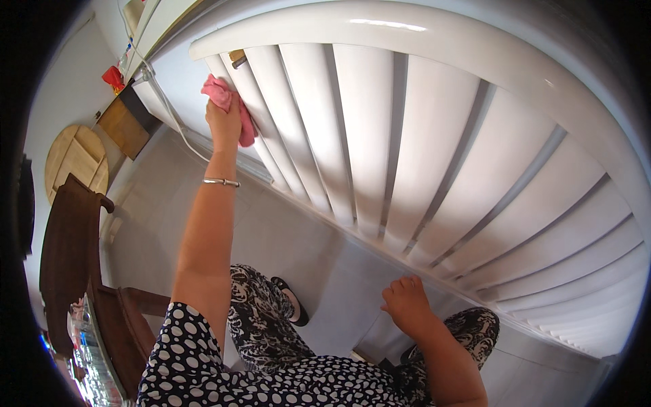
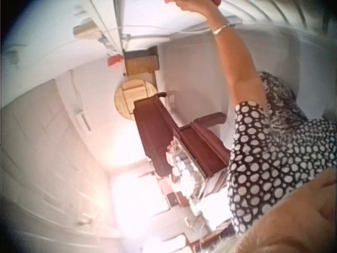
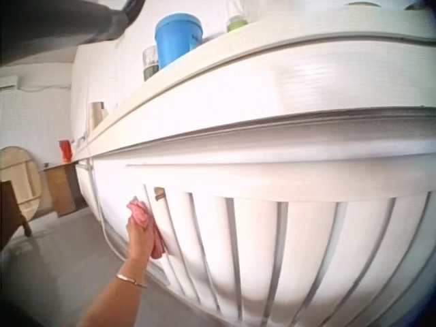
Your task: The person wipes the slats of a white ceiling-mounted louvered fixture using a pink cloth. They move systematically across the slats, wiping each one individually from one end to the other.
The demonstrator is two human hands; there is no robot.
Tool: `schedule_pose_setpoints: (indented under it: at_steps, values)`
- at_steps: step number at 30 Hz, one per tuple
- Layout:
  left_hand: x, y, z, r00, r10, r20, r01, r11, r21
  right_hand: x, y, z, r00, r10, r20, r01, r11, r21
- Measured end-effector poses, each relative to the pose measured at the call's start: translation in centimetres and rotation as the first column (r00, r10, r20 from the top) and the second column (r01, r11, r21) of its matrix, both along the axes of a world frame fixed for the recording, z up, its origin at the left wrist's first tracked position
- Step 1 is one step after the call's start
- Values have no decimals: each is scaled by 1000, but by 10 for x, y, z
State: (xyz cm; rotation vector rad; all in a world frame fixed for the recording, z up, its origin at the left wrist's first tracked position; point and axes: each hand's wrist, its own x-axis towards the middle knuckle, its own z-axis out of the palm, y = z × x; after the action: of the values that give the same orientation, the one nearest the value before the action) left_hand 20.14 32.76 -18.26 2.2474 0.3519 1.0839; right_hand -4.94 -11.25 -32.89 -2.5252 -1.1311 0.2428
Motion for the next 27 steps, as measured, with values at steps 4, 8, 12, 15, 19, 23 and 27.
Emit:
schedule_pose_setpoints:
  at_steps: [4,8,12,15,19,23,27]
  values:
    - [-18,11,-54,993,-21,-114,21,1000,-6,-1,0,1,1000,6,-20,-6,1000,-30]
    - [-33,26,-116,977,-75,-199,70,997,-33,0,-3,1,1000,-6,-11,6,1000,-12]
    - [-53,38,-177,963,-142,-229,88,969,-233,1,-3,-1,998,-6,-58,6,1000,-3]
    - [-63,32,-210,830,-213,-515,45,947,-319,3,-8,-6,997,-31,-64,29,999,-35]
    - [-80,38,-247,860,-243,-449,-27,857,-515,8,-7,-8,999,4,-47,-7,997,-76]
    - [-72,20,-239,874,-198,-443,-127,788,-602,14,-7,-11,997,-31,-68,23,992,-123]
    - [-69,5,-209,929,-120,-349,-217,589,-778,17,-5,-6,998,-38,-49,32,993,-116]
